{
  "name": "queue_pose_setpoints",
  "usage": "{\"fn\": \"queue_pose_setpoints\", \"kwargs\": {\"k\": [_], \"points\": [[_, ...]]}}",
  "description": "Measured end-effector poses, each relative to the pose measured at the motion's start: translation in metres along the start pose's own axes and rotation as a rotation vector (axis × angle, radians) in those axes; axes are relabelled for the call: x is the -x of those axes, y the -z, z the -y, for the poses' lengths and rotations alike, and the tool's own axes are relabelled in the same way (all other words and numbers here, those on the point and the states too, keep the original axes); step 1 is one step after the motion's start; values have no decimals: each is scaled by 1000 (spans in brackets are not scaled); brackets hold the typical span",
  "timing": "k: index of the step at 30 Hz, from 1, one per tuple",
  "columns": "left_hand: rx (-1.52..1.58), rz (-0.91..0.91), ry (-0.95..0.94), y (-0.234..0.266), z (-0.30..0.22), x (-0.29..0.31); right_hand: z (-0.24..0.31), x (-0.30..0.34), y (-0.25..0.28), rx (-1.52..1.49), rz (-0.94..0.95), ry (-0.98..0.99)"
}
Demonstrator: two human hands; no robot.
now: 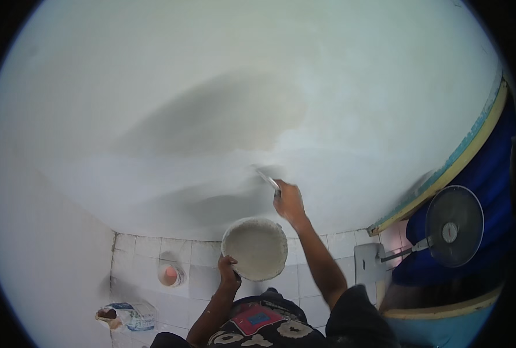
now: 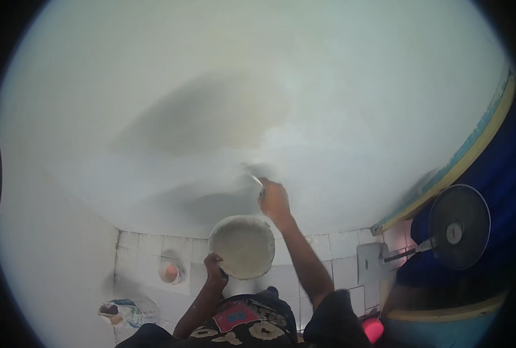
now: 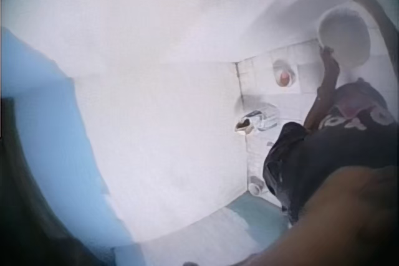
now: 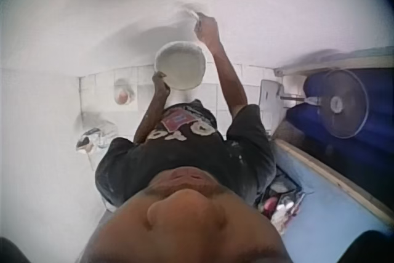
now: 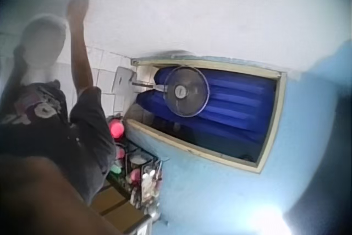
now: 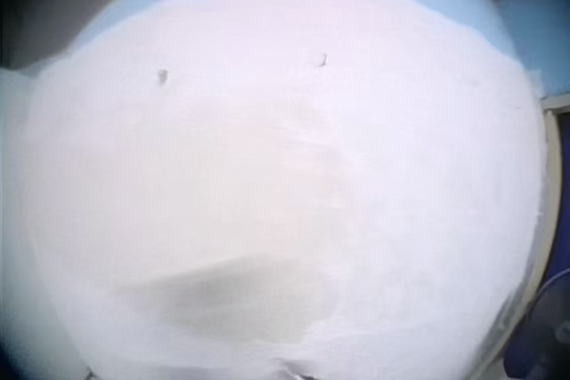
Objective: The person repeatedly scoops white plaster from a bucket and applies it to the ceiling using a trowel, smoothing the surface in broad strokes. The person works across different sections of the ceiling, periodically reloading the trowel from the bucket.
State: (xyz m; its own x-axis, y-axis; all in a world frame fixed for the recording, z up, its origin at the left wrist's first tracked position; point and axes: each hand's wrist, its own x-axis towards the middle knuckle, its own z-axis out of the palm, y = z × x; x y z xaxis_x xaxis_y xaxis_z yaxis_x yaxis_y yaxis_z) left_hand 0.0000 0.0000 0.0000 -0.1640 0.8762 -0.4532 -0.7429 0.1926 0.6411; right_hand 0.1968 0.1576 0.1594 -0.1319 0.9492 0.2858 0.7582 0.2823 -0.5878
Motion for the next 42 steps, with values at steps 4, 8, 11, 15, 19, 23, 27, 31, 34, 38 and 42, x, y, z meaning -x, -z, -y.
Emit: {"fn": "queue_pose_setpoints", "kwargs": {"k": [4, 8, 11, 15, 19, 23, 27, 31, 34, 38, 42], "points": [[-87, -94, -17, 41, -16, 50, 58, 105, 2, -480, 9, -144], [-67, -48, -40, 6, 1, 42, 35, 146, -13, -305, 141, 7], [8, 35, -14, -6, 12, 41, 33, 151, -17, -93, 392, -80], [31, 43, -10, -22, 25, 46, 46, 148, 20, -57, 354, -123], [18, 63, -27, -30, 23, 54, 20, 154, -1, -24, 229, 16], [-26, 44, -57, -24, 22, 57, 1, 155, -24, -152, 287, 89], [-22, -16, 4, 0, 15, 49, 15, 131, 5, -596, 275, -73], [-23, -2, 22, -12, -5, 48, 26, 105, 21, -891, -77, -226], [-27, 43, 14, 2, -7, 28, 34, 76, 32, -704, -298, -172], [-3, 56, 83, 17, 2, 6, 40, 24, 28, -183, -726, 88], [-82, 85, 119, 23, 1, 5, -8, -28, 20, 220, -742, 346]]}}
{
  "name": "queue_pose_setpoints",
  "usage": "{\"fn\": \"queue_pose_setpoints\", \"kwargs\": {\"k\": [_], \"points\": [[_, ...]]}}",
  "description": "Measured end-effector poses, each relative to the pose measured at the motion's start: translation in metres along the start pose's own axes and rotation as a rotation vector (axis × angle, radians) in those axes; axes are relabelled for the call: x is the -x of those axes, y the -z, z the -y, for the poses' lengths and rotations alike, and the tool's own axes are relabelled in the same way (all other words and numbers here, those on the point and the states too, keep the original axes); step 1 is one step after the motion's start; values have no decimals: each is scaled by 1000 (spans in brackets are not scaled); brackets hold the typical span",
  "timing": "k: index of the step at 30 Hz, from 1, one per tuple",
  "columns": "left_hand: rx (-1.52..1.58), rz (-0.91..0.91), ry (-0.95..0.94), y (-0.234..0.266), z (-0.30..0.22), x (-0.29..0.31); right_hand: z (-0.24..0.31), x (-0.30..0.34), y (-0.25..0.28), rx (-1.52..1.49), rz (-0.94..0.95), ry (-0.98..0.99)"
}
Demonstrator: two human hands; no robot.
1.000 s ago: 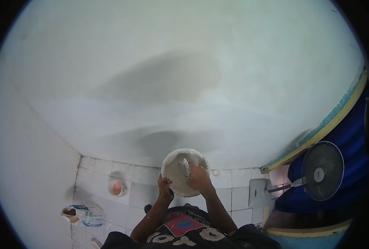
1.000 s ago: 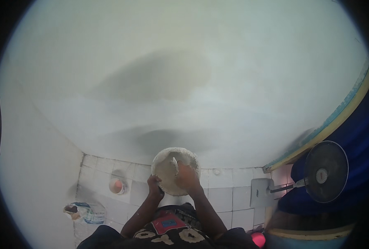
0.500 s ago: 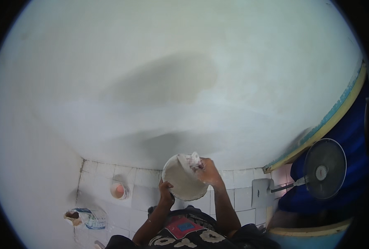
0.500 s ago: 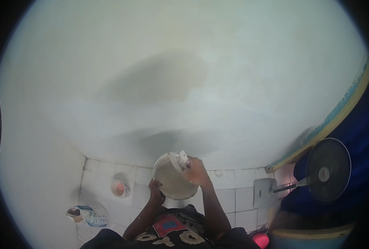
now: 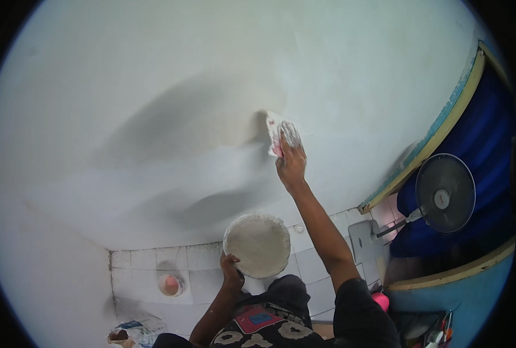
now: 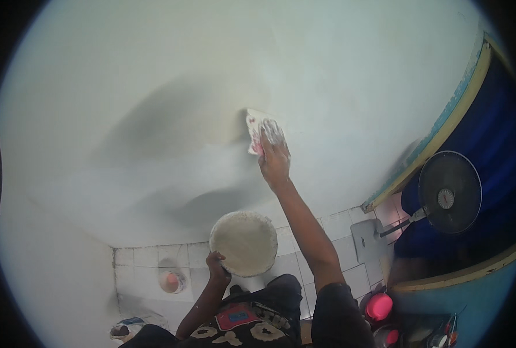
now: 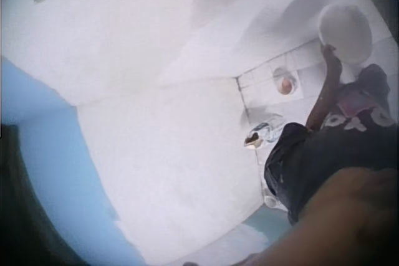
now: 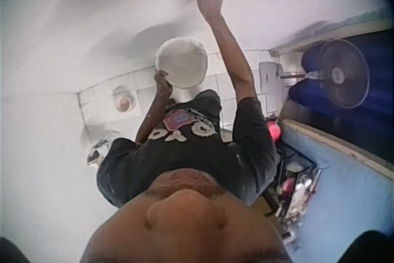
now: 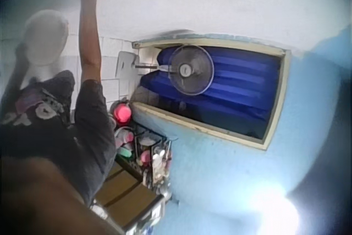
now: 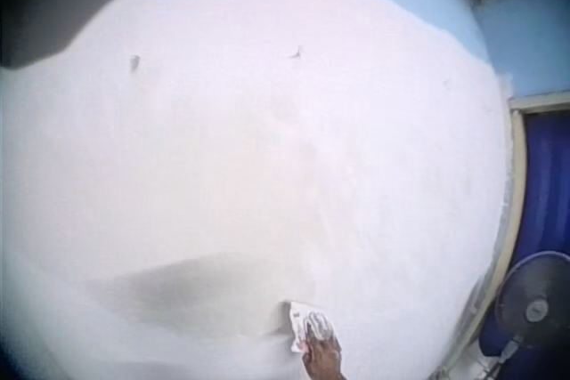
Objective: The person repeatedly scoops white plaster from a bucket and applies it to the ceiling using a trowel, smoothing the surface in broad strokes. The person works across different sections of the ceiling, periodically reloading the trowel from the bucket.
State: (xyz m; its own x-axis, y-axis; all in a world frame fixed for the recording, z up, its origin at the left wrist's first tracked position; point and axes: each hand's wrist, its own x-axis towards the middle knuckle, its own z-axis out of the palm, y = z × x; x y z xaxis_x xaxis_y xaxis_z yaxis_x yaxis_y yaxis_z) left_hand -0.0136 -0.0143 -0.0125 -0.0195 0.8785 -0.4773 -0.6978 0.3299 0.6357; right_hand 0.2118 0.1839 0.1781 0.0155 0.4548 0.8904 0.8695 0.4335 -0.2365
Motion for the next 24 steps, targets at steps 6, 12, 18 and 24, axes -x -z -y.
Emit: {"fn": "queue_pose_setpoints", "kwargs": {"k": [6, 12, 18, 24], "points": [[35, -142, 3, -8, 13, 22, -45, 21, -63, -25, 182, -63], [67, -234, -76, -5, 42, 12, -40, 27, -47, -124, 177, -27], [151, -261, -199, -66, 35, -5, -48, 38, -41, -103, 338, -67], [176, -195, -179, -47, 46, 6, -40, 74, -20, -235, 410, -274]]}}
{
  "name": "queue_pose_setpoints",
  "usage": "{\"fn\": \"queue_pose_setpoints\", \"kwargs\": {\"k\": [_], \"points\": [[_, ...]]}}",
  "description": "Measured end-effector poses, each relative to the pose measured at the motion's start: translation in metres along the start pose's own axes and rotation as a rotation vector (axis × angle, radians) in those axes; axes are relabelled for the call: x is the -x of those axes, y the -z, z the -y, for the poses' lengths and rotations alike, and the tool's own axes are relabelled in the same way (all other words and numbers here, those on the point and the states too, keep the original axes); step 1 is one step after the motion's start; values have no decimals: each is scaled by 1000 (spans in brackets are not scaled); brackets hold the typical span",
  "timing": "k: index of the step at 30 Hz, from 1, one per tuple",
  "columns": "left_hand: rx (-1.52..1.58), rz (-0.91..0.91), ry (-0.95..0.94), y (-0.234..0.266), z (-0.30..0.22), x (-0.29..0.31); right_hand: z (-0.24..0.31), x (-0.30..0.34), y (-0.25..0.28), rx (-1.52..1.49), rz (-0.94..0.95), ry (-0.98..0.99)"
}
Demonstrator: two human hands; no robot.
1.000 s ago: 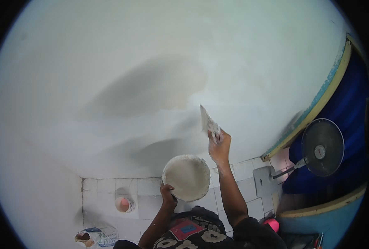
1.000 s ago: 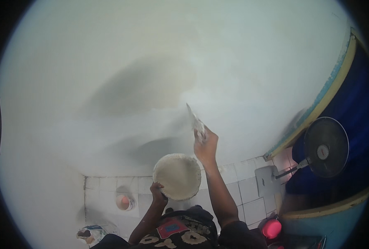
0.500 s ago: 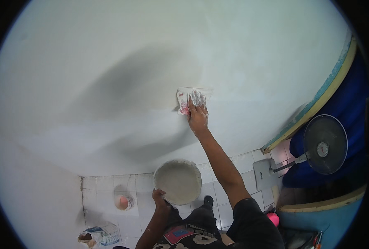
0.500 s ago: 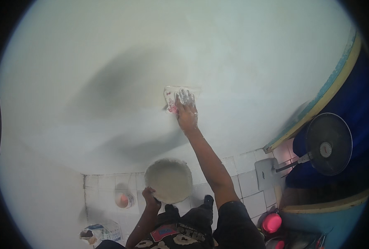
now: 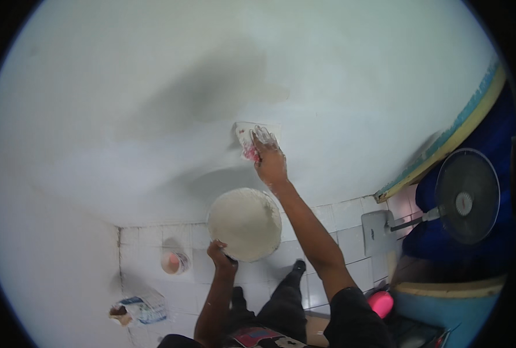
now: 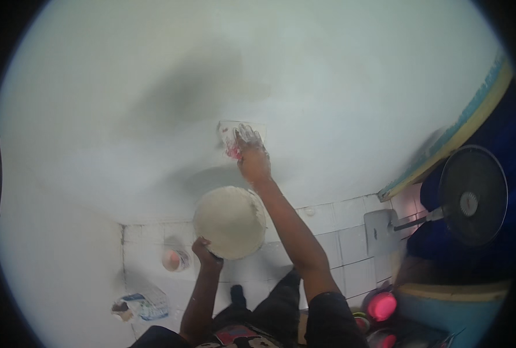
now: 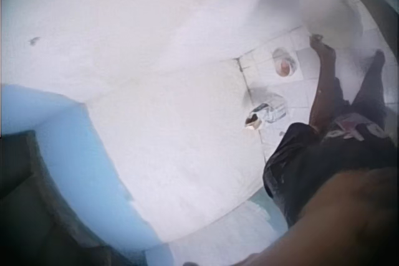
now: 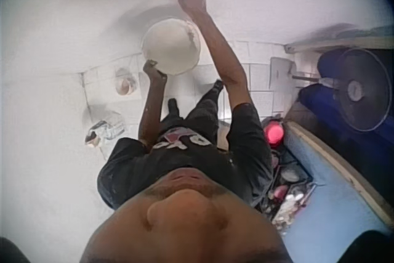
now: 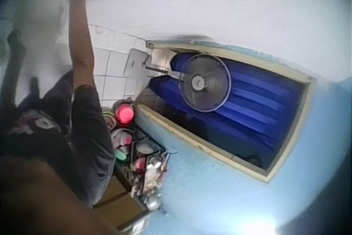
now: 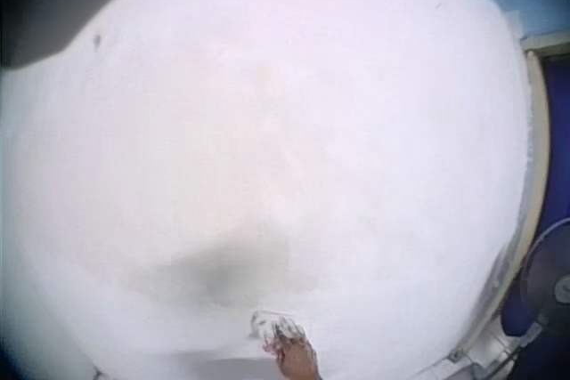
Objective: The person repeatedly scoops white plaster from a bucket and applies it to the ceiling using a trowel, smoothing the surface in broad strokes. The person works across different sections of the ceiling, periodically reloading the trowel from the bucket.
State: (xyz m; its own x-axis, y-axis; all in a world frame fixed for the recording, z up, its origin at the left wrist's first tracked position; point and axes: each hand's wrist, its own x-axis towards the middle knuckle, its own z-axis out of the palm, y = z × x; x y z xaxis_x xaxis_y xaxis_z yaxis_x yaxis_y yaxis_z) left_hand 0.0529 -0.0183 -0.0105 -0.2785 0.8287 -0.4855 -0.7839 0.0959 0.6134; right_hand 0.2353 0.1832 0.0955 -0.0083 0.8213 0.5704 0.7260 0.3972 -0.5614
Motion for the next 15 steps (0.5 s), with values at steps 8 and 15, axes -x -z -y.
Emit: {"fn": "queue_pose_setpoints", "kwargs": {"k": [8, 15], "points": [[-85, -85, 78, 63, 8, 31, 41, -72, 17, -558, -284, -37], [-51, -104, 135, 93, 47, 32, -13, -77, 26, -390, -650, 22]]}}
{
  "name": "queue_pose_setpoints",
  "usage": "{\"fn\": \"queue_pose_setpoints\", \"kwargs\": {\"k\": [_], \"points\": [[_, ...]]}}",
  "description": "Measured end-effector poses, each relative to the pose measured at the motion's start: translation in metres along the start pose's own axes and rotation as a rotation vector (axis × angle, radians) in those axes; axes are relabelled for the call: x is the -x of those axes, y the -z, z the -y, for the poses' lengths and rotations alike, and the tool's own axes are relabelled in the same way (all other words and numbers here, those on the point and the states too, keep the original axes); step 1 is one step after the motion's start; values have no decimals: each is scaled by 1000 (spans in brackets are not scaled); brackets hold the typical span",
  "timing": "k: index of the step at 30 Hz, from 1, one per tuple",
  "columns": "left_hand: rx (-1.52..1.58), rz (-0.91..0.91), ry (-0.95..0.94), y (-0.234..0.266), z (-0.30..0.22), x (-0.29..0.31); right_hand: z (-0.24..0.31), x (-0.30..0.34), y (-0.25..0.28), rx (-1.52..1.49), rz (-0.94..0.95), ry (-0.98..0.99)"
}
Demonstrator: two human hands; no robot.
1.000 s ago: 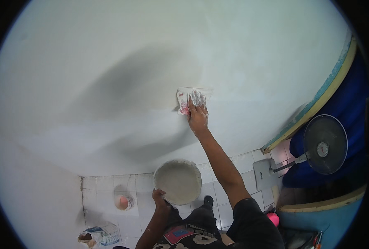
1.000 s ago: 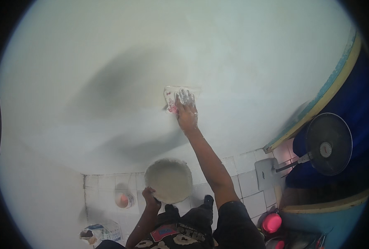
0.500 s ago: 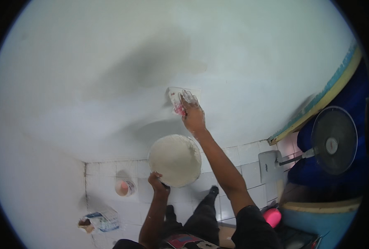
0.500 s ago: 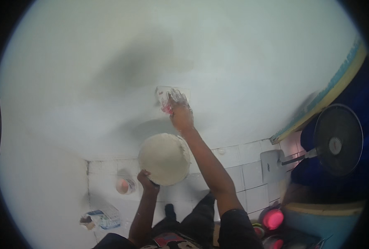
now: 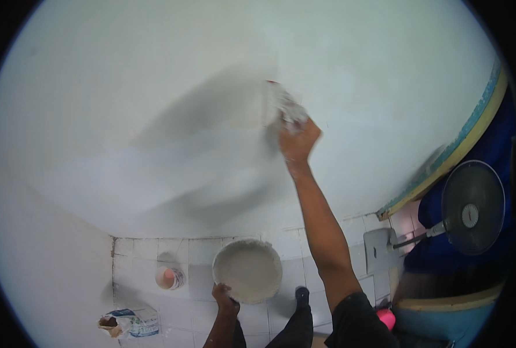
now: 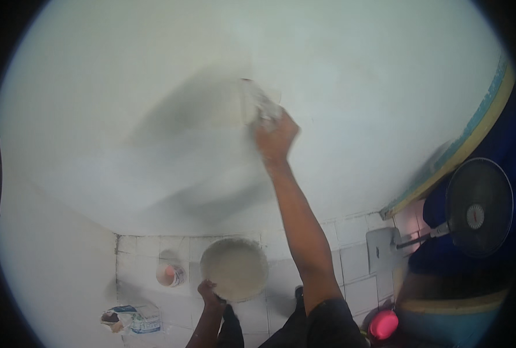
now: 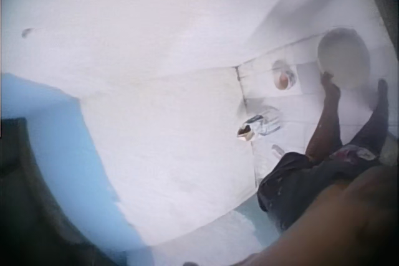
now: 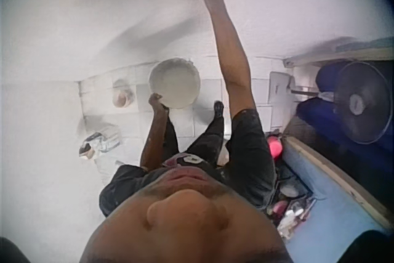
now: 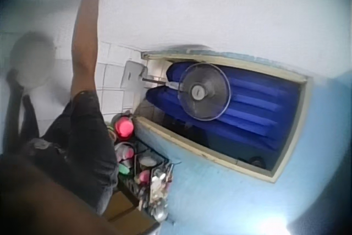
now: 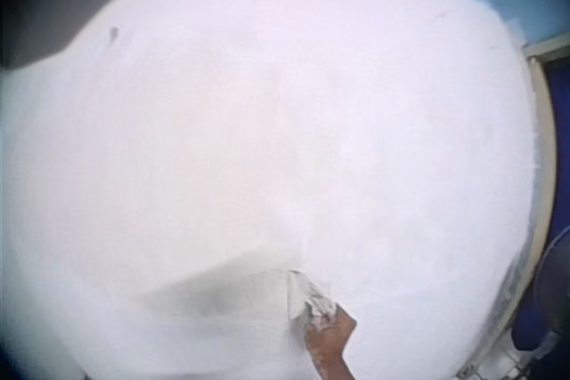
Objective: The person repeatedly scoops white plaster from a bucket and applies it to the ceiling using a trowel, smoothing the surface in broad strokes. The person works across different sections of the ceiling, periodically reloading the trowel from the bucket.
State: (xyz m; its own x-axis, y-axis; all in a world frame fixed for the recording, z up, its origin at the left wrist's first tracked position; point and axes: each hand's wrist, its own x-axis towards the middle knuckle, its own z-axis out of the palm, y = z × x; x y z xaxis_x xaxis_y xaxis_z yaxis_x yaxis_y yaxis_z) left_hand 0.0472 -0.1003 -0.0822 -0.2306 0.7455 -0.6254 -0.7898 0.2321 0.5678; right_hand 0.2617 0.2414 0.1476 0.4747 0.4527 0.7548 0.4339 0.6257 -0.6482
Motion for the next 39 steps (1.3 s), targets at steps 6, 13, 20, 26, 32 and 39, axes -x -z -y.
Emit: {"fn": "queue_pose_setpoints", "kwargs": {"k": [6, 13, 20, 26, 32, 39], "points": [[-15, -33, 19, -9, 25, -1, 11, -19, 62, 118, 9, -136], [-5, -36, 91, -17, 40, 12, 79, -61, 29, 445, 279, 471], [-32, 15, 50, 1, 41, 0, -6, 24, 2, 552, 477, 617], [-53, -26, -11, 4, 25, 6, -23, 109, 34, 614, 736, 333], [18, -40, -4, 33, 19, -1, 91, -7, 1, 539, 550, 398], [54, -10, -5, 28, 16, -10, 64, 2, -51, 680, 464, 593]]}}
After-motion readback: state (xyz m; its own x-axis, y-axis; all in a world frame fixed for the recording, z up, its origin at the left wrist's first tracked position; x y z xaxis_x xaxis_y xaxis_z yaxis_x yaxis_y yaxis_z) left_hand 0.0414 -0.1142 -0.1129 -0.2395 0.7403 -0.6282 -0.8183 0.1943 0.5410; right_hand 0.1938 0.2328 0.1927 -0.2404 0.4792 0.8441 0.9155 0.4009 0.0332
